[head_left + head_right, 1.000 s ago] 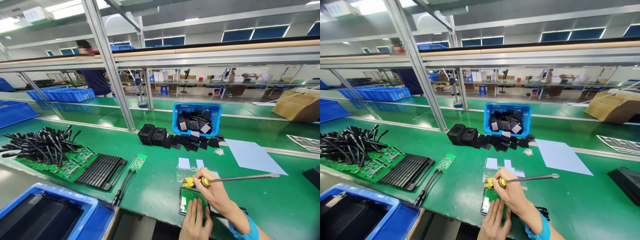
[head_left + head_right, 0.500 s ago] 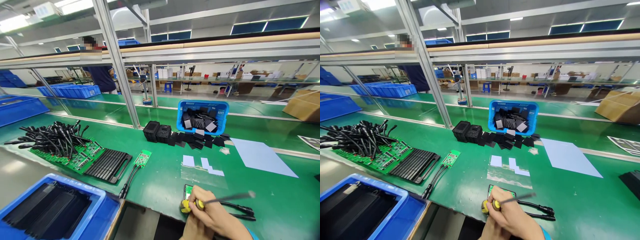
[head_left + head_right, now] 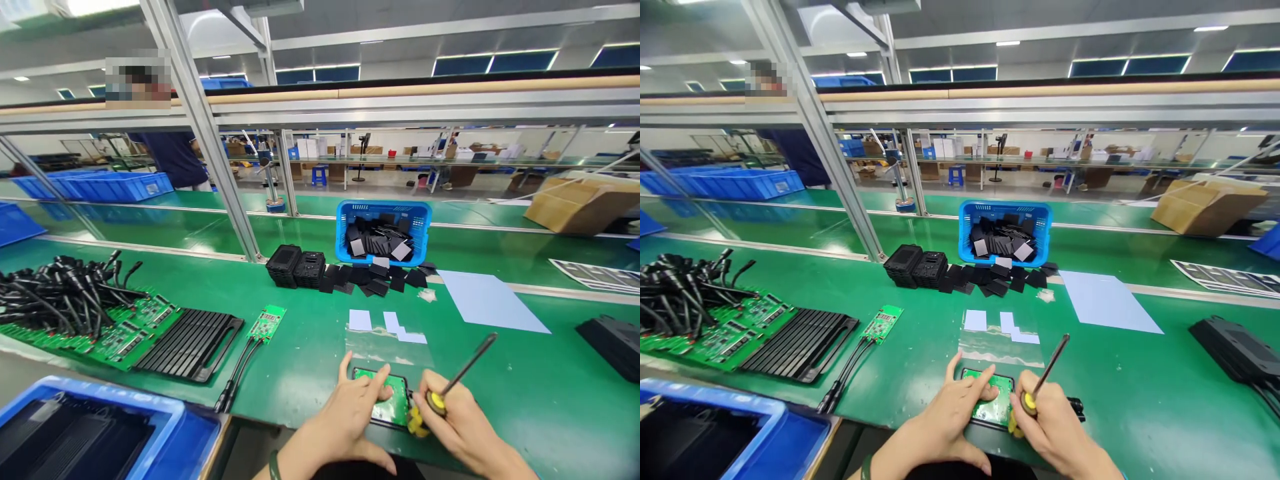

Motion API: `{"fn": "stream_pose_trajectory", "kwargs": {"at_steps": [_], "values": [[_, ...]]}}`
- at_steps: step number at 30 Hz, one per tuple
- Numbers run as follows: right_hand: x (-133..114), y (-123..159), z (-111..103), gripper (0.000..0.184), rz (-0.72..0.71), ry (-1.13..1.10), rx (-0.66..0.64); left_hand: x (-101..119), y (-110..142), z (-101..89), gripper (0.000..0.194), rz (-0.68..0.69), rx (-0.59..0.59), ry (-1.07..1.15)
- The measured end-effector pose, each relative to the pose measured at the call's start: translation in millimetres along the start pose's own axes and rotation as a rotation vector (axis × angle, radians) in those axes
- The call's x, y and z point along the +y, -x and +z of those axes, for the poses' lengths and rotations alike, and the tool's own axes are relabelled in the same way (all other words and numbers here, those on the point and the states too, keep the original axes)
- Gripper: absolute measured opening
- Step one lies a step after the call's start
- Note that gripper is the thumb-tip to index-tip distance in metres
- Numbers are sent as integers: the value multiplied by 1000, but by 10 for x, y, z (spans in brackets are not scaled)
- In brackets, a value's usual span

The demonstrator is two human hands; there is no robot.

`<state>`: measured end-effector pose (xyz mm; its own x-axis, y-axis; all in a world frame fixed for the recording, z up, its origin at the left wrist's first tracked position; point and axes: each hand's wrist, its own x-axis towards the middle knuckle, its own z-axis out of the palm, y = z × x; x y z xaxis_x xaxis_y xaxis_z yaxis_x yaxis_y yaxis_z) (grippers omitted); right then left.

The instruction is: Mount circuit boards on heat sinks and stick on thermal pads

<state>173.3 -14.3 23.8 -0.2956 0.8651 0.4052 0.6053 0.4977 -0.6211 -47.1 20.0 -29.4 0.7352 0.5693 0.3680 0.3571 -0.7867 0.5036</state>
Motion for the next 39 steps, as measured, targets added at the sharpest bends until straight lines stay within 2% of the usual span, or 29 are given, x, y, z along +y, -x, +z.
{"fn": "stream_pose_trajectory", "kwargs": {"at_steps": [2, 5, 7, 9, 13, 16, 18, 20, 23, 25, 27, 29, 32, 34, 37, 39], "values": [[19, -46, -56, 24, 17, 19, 114, 10, 0, 37, 107, 2, 24, -16], [90, -163, -74, 24, 11, 54, 276, 25, 10, 88, 76, 17, 78, -108], [180, -245, -29, 25, -2, 114, 257, 19, 16, 104, 55, 62, 97, -200], [271, -312, -2, 25, -5, 197, 195, 5, 17, 98, 47, 120, 91, -267], [262, -354, -105, 25, 72, 199, 144, -7, -11, -20, 50, 144, 66, -283], [72, -303, -153, 25, 106, -22, 164, -7, -58, -170, 49, 126, -35, -229], [-58, -246, -72, 24, 74, -187, 177, -21, -89, -237, 55, 99, -92, -134], [-141, -189, 95, 22, -3, -254, 147, -44, -110, -260, 68, 32, -77, -18], [-162, -141, 336, 22, -49, -182, 28, -62, -129, -273, 80, -40, -76, 78], [-95, -147, 344, 25, 16, -141, -58, -51, -140, -304, 76, -31, -156, 82], [63, -179, 175, 27, 126, -105, -86, -32, -147, -339, 71, -13, -245, 73], [335, -217, -129, 24, 269, 26, -52, -22, -144, -345, 66, -5, -294, 47], [884, -228, -631, 12, 517, 546, -108, -43, -121, -277, 61, -52, -244, -58], [1223, -186, -874, 7, 588, 664, -96, -72, -102, -211, 59, -66, -203, -133], [1485, -93, -1012, 11, 628, 715, -69, -98, -96, -144, 55, -13, -172, -193], [1437, -50, -959, 17, 628, 733, -34, -82, -128, -133, 56, 41, -144, -233]]}}
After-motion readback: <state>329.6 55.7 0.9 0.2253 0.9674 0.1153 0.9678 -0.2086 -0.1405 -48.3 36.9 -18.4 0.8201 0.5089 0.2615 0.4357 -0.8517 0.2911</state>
